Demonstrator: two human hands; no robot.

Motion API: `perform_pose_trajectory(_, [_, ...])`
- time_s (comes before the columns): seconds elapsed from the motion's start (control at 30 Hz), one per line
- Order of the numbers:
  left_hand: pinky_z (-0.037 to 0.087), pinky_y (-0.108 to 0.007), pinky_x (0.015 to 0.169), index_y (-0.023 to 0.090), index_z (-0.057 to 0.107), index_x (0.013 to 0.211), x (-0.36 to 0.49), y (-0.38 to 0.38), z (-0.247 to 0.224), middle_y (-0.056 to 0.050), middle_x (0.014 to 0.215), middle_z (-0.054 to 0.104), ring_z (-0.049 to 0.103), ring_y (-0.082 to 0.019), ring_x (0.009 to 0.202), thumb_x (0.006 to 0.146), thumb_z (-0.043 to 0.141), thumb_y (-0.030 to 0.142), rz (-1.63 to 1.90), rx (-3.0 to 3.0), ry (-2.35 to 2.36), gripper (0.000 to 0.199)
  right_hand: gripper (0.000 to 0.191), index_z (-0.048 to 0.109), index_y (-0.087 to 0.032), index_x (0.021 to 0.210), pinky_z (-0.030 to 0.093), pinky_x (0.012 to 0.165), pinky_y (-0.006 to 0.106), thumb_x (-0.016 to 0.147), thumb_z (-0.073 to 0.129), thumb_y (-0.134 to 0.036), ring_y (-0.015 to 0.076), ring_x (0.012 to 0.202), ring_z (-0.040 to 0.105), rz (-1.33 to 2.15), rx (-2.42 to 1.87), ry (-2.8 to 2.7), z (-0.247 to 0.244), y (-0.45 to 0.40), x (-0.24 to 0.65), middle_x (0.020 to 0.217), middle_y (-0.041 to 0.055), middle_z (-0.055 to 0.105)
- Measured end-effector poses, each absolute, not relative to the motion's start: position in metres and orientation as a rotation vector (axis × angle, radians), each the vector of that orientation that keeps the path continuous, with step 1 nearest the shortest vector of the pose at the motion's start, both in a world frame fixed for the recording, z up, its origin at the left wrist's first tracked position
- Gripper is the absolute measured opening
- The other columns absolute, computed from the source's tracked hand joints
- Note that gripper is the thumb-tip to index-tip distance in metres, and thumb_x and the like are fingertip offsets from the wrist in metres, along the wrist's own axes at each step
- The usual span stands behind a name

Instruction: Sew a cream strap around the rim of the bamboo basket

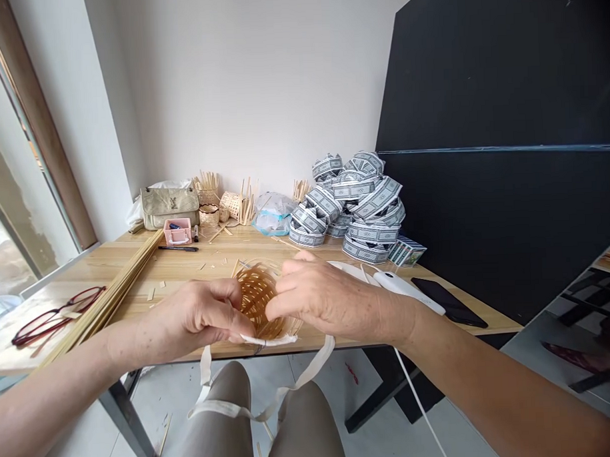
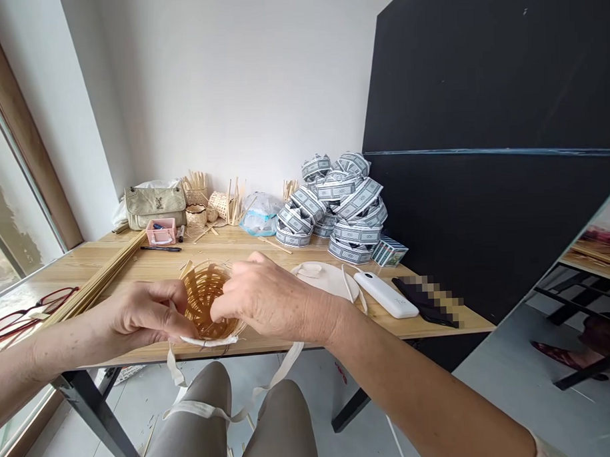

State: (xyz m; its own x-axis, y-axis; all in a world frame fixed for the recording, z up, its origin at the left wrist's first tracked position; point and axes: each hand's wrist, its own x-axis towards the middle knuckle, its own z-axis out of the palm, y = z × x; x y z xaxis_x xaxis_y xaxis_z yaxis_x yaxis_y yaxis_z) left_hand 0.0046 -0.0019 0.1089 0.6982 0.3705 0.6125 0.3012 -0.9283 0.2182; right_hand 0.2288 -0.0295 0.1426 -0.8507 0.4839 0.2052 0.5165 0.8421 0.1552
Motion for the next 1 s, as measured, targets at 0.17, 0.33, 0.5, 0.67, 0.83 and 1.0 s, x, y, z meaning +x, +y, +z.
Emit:
perform_pose_trajectory(0.17, [0.044, -0.022, 0.065, 0.023, 0.072, 0.097, 0.002, 0.001, 0.108, -0.004, 0.078, 0.057, 0.057, -0.012, 0.07, 0.092, 0.045, 0.027, 0.626, 2.724, 0.338, 0.028, 0.027, 0.065, -0.019, 0.073, 0.021, 0.065, 0.03, 0.083, 0.047, 0.0, 0.0127, 0.063, 0.037, -0.302, -0.8, -2.836, 0.142, -0.031, 0.228, 0.061, -0.0033, 0.055])
perform_pose_trajectory(0.33, [0.044, -0.023, 0.07, 0.024, 0.072, 0.099, 0.001, 0.001, 0.104, -0.004, 0.079, 0.055, 0.057, -0.013, 0.074, 0.094, 0.041, 0.031, 0.644, 2.702, 0.362, 0.032, 0.026, 0.064, -0.019, 0.073, 0.02, 0.066, 0.03, 0.083, 0.047, -0.002, 0.0127, 0.063, 0.037, -0.302, -0.789, -2.802, 0.14, -0.031, 0.228, 0.06, -0.0036, 0.055])
perform_pose_trajectory(0.5, [0.045, -0.024, 0.072, 0.025, 0.071, 0.102, 0.001, 0.0, 0.103, -0.004, 0.08, 0.056, 0.058, -0.013, 0.075, 0.093, 0.044, 0.029, 0.646, 2.699, 0.367, 0.029, 0.027, 0.064, -0.019, 0.073, 0.02, 0.068, 0.031, 0.083, 0.045, -0.002, 0.0126, 0.063, 0.037, -0.282, -0.787, -2.782, 0.137, -0.031, 0.228, 0.059, -0.0032, 0.055])
perform_pose_trajectory(0.67, [0.046, -0.024, 0.078, 0.024, 0.07, 0.104, 0.005, -0.005, 0.104, -0.004, 0.085, 0.06, 0.06, -0.013, 0.083, 0.091, 0.046, 0.027, 0.71, 2.662, 0.319, 0.027, 0.03, 0.061, -0.017, 0.067, 0.021, 0.073, 0.033, 0.084, 0.043, 0.0, 0.0109, 0.06, 0.035, -0.302, -0.761, -2.753, 0.134, -0.032, 0.227, 0.055, -0.0045, 0.052])
perform_pose_trajectory(0.83, [0.044, -0.019, 0.067, 0.024, 0.071, 0.099, 0.005, -0.006, 0.104, -0.002, 0.081, 0.06, 0.058, -0.009, 0.073, 0.091, 0.048, 0.028, 0.769, 2.756, 0.288, 0.025, 0.031, 0.06, -0.017, 0.065, 0.02, 0.076, 0.033, 0.088, 0.042, -0.004, 0.0113, 0.062, 0.035, -0.279, -0.733, -2.749, 0.13, -0.03, 0.226, 0.054, -0.0046, 0.049])
perform_pose_trajectory(1.0, [0.04, -0.015, 0.063, 0.024, 0.072, 0.095, 0.003, -0.004, 0.104, 0.0, 0.077, 0.057, 0.054, -0.006, 0.067, 0.089, 0.052, 0.025, 0.769, 2.784, 0.234, 0.021, 0.029, 0.063, -0.018, 0.07, 0.018, 0.076, 0.033, 0.089, 0.044, -0.006, 0.0111, 0.065, 0.035, -0.227, -0.742, -2.748, 0.124, -0.029, 0.223, 0.056, -0.0047, 0.05])
